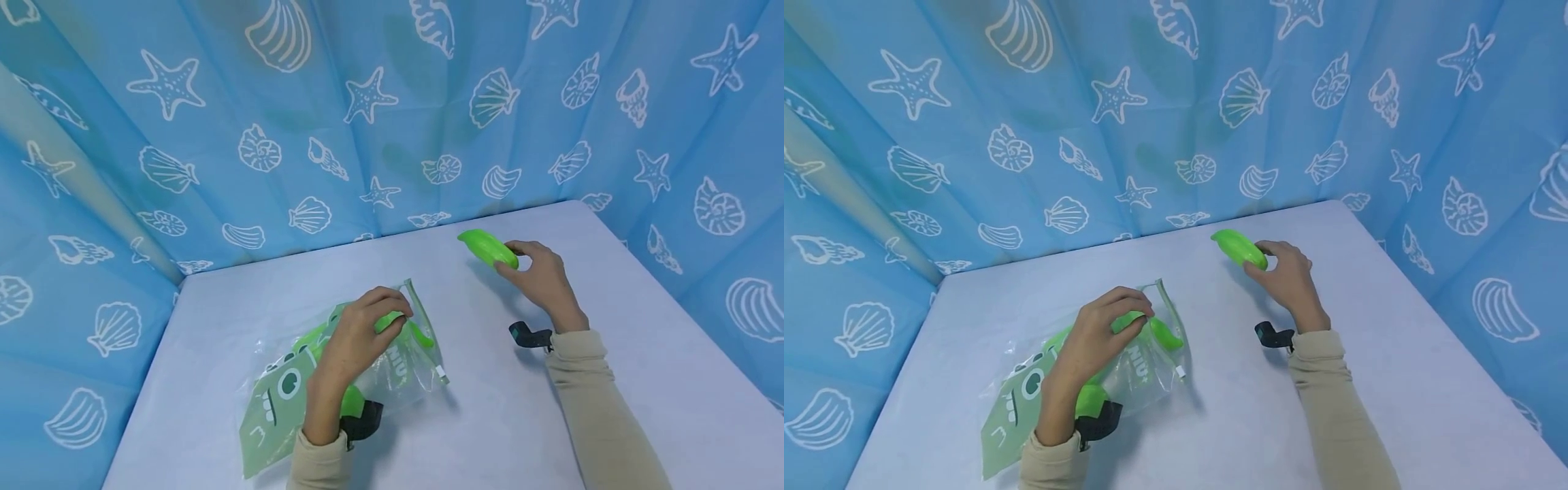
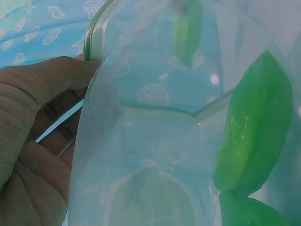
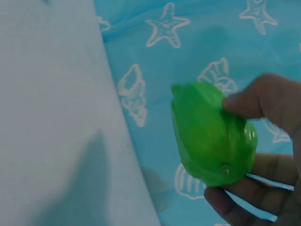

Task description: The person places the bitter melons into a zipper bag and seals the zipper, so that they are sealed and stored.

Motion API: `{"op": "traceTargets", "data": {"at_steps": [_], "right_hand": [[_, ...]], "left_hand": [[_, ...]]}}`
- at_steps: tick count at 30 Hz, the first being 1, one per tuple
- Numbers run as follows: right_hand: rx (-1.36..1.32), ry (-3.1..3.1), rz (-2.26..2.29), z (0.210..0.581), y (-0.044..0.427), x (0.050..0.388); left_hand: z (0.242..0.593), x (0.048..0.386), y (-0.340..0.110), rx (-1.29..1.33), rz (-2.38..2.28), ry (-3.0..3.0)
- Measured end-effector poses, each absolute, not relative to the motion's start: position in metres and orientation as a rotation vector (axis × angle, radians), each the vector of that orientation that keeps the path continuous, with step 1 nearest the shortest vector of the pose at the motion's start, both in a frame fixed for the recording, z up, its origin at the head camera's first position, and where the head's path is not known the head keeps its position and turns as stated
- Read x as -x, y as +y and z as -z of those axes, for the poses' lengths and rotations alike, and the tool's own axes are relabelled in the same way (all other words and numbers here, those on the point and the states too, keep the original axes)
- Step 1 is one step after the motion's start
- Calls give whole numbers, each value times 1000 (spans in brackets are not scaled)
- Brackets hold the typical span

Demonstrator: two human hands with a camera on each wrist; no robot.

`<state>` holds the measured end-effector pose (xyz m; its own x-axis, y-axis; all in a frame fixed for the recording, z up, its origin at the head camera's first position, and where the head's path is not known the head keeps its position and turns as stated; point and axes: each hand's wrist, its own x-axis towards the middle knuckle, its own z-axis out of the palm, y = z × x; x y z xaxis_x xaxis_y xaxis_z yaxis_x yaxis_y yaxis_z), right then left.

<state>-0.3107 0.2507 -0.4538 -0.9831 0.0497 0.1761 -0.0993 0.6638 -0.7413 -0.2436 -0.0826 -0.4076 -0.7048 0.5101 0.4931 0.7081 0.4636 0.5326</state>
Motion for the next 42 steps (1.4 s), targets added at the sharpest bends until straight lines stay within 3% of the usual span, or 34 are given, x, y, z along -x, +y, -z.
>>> {"op": "traceTargets", "data": {"at_steps": [15, 42], "right_hand": [[-398, -2742, -1134, 429, 249, 288], [-818, -2863, -1212, 435, 219, 287]], "left_hand": [[409, 241, -82, 1043, 1112, -2433], [409, 243, -84, 1013, 1055, -2462]]}}
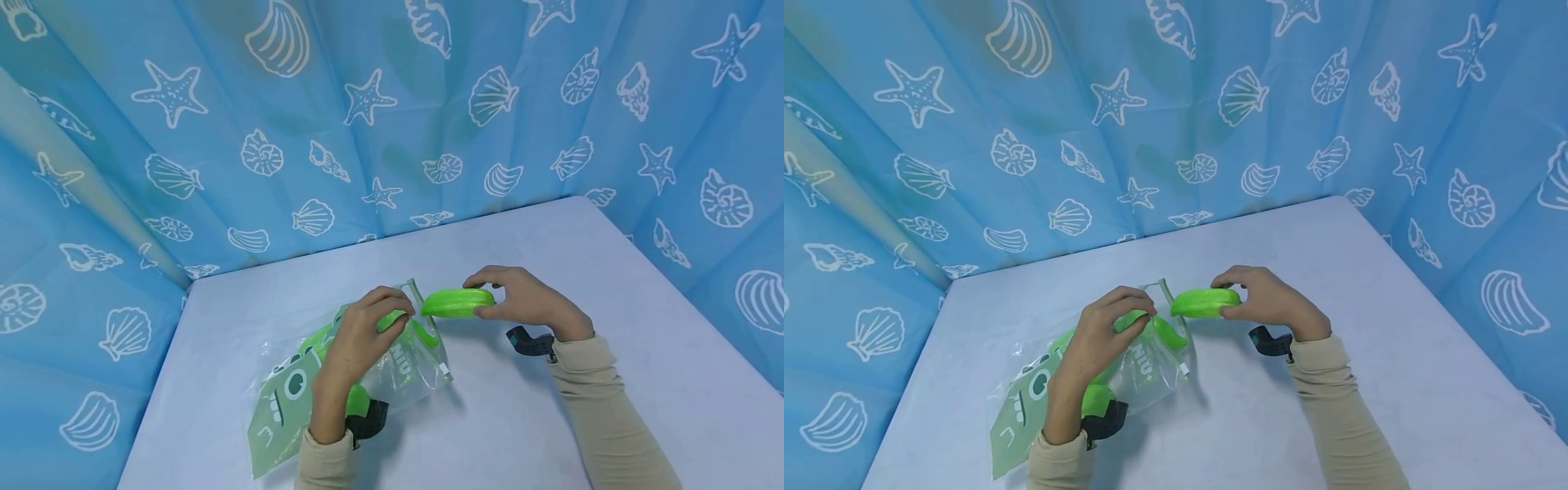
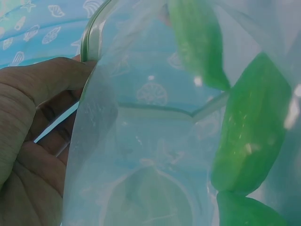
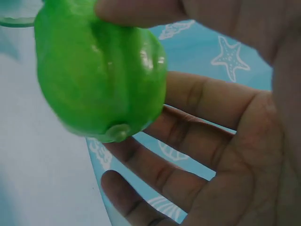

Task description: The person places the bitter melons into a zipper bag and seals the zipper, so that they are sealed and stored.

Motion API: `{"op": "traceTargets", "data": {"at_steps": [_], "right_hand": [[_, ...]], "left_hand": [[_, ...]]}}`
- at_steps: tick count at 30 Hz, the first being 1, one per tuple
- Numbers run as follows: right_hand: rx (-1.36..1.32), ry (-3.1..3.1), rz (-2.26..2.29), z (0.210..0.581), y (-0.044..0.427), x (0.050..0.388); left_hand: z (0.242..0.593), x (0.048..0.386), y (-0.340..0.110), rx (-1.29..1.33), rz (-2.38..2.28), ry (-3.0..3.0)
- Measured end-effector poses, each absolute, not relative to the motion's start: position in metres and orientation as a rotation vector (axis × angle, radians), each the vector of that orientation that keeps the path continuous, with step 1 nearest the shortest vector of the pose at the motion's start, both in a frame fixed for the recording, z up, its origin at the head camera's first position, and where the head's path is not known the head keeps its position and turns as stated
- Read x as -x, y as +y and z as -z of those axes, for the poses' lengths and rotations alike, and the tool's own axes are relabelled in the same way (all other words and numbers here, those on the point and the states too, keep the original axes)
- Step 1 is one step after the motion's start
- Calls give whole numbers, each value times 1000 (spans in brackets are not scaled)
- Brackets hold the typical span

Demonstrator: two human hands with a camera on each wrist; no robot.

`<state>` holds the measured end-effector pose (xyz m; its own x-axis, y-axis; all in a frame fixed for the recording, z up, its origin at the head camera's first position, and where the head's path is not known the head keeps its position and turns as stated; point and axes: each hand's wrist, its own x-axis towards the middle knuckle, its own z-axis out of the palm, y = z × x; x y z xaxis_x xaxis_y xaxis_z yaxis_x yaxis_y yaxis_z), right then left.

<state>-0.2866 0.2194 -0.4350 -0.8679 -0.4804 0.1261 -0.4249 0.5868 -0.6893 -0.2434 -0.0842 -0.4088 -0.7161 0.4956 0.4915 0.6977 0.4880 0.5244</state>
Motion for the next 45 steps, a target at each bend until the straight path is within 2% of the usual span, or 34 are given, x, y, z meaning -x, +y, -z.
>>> {"op": "traceTargets", "data": {"at_steps": [45], "right_hand": [[988, 2522, 1150, 449, 161, 275]], "left_hand": [[411, 246, -82, 1066, 1061, -2418]]}}
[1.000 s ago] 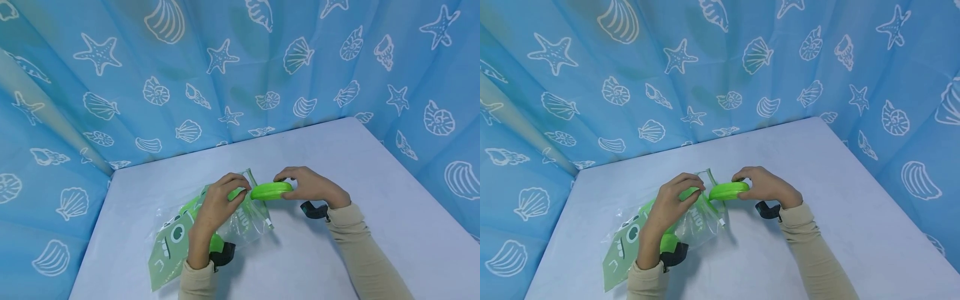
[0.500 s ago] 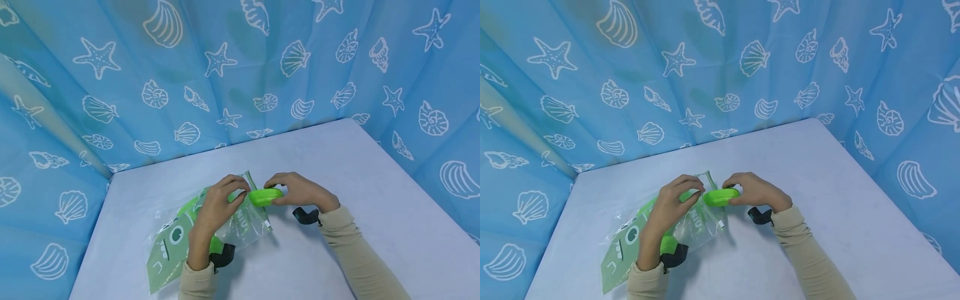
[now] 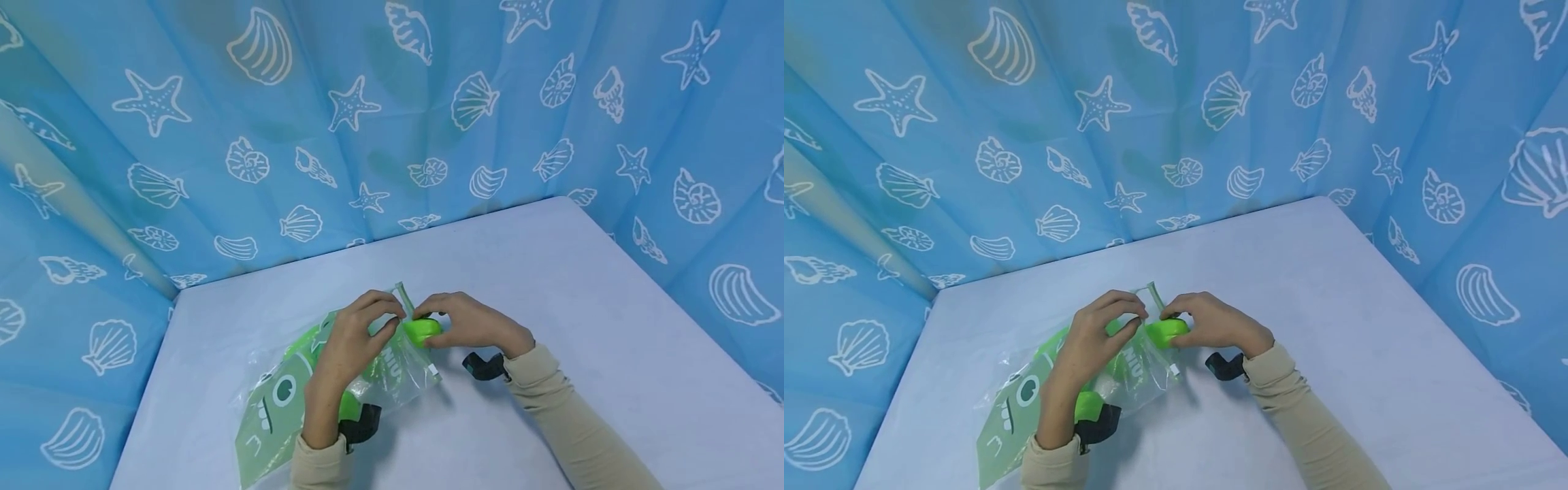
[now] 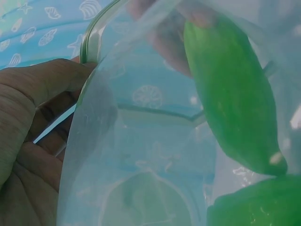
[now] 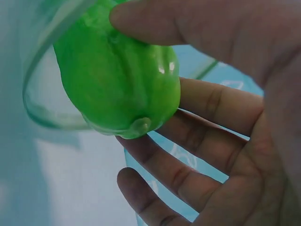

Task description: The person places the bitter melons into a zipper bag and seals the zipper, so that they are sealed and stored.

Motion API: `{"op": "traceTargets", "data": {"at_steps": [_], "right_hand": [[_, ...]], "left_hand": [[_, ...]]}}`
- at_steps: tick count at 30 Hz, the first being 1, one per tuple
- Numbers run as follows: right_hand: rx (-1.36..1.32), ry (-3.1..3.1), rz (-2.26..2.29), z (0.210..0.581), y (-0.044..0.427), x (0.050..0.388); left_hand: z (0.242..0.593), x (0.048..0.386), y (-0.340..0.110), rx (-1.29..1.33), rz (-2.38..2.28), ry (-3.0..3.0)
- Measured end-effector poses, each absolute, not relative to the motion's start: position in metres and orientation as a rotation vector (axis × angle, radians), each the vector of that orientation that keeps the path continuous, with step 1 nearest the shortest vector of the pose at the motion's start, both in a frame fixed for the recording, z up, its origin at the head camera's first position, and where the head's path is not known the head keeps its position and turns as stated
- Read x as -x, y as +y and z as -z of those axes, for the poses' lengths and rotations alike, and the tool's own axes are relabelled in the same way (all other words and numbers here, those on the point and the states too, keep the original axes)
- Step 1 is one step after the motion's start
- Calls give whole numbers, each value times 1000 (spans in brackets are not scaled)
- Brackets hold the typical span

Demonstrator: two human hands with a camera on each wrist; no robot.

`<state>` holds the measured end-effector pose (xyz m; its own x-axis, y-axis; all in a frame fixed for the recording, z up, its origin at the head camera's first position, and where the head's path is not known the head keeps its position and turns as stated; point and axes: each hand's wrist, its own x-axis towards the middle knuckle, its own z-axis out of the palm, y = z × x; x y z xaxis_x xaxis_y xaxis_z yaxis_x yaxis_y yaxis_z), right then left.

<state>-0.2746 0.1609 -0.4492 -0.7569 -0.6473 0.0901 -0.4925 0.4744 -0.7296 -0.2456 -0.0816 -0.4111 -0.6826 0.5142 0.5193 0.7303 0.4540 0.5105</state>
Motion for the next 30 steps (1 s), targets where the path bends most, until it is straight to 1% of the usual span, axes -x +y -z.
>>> {"op": "traceTargets", "data": {"at_steps": [7, 17, 22, 30], "right_hand": [[1041, 2530, 1108, 452, 150, 273], [950, 2566, 1124, 464, 138, 271], [961, 2571, 1099, 467, 132, 270], [925, 2576, 1152, 468, 138, 275]], "left_hand": [[410, 245, -82, 1054, 1068, -2421], [410, 245, -82, 1081, 1053, -2417], [409, 245, -83, 1070, 1057, -2435], [408, 244, -83, 1051, 1067, -2442]]}}
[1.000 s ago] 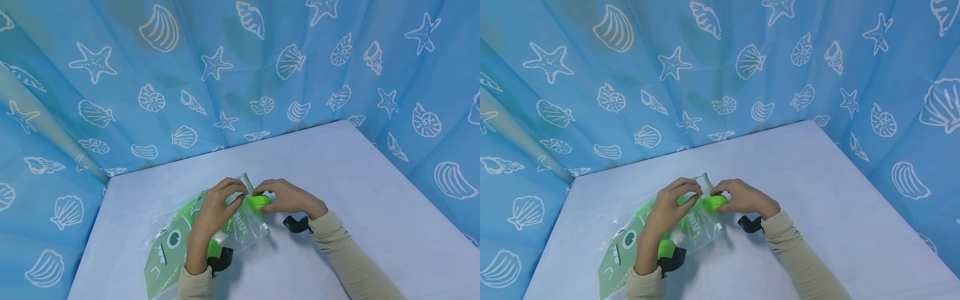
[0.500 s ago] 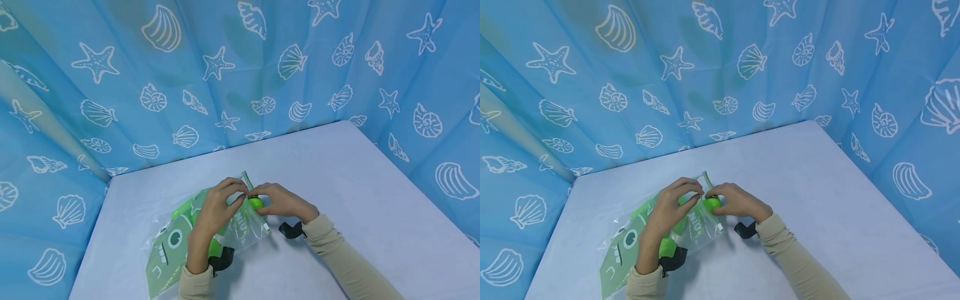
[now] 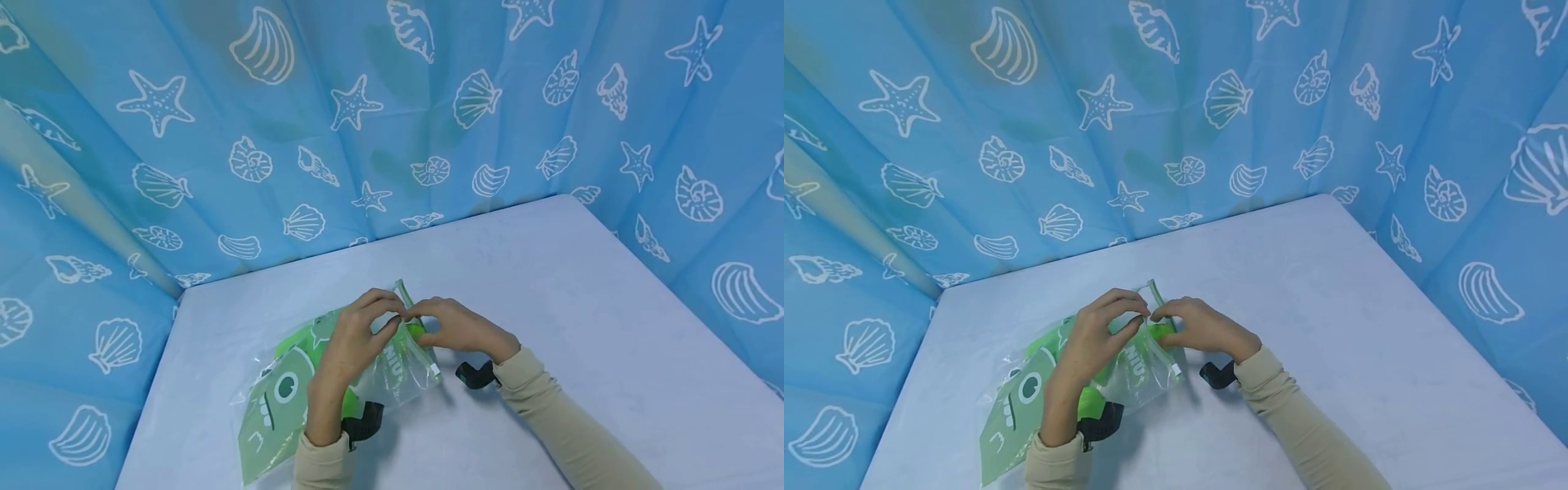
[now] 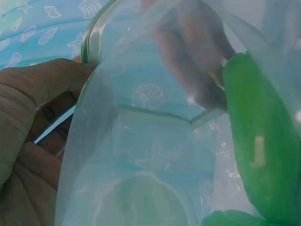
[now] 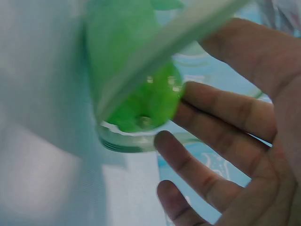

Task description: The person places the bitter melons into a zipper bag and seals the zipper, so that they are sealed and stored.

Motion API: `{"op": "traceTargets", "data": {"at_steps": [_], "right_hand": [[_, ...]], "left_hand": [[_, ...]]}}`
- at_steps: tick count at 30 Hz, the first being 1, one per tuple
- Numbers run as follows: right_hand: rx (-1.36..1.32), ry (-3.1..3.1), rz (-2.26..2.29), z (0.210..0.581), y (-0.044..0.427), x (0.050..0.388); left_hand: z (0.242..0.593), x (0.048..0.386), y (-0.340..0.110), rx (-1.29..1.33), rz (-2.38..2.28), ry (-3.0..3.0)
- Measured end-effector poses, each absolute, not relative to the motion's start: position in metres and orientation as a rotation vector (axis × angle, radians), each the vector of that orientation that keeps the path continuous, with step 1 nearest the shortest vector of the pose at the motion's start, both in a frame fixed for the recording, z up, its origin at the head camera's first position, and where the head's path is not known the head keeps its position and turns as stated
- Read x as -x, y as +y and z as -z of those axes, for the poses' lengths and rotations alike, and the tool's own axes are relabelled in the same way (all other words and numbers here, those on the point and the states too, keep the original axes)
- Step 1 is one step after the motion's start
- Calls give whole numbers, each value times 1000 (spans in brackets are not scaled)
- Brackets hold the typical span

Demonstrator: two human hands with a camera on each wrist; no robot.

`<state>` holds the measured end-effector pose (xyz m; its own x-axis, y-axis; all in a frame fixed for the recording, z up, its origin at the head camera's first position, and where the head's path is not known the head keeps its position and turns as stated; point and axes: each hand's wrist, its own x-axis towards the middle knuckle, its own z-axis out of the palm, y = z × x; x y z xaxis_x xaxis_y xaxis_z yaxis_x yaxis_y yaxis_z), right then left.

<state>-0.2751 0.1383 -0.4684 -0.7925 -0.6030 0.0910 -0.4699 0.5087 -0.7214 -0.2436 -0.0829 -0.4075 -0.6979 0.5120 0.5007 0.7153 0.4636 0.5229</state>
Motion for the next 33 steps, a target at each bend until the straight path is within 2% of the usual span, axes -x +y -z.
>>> {"op": "traceTargets", "data": {"at_steps": [19, 27, 33], "right_hand": [[833, 2738, 1604, 463, 166, 289], [804, 2399, 1845, 454, 175, 287], [927, 2085, 1962, 438, 184, 281]], "left_hand": [[398, 238, -90, 1069, 1263, -2267], [389, 228, -91, 1135, 1582, -2113], [381, 224, -96, 1240, 1865, -1912]]}}
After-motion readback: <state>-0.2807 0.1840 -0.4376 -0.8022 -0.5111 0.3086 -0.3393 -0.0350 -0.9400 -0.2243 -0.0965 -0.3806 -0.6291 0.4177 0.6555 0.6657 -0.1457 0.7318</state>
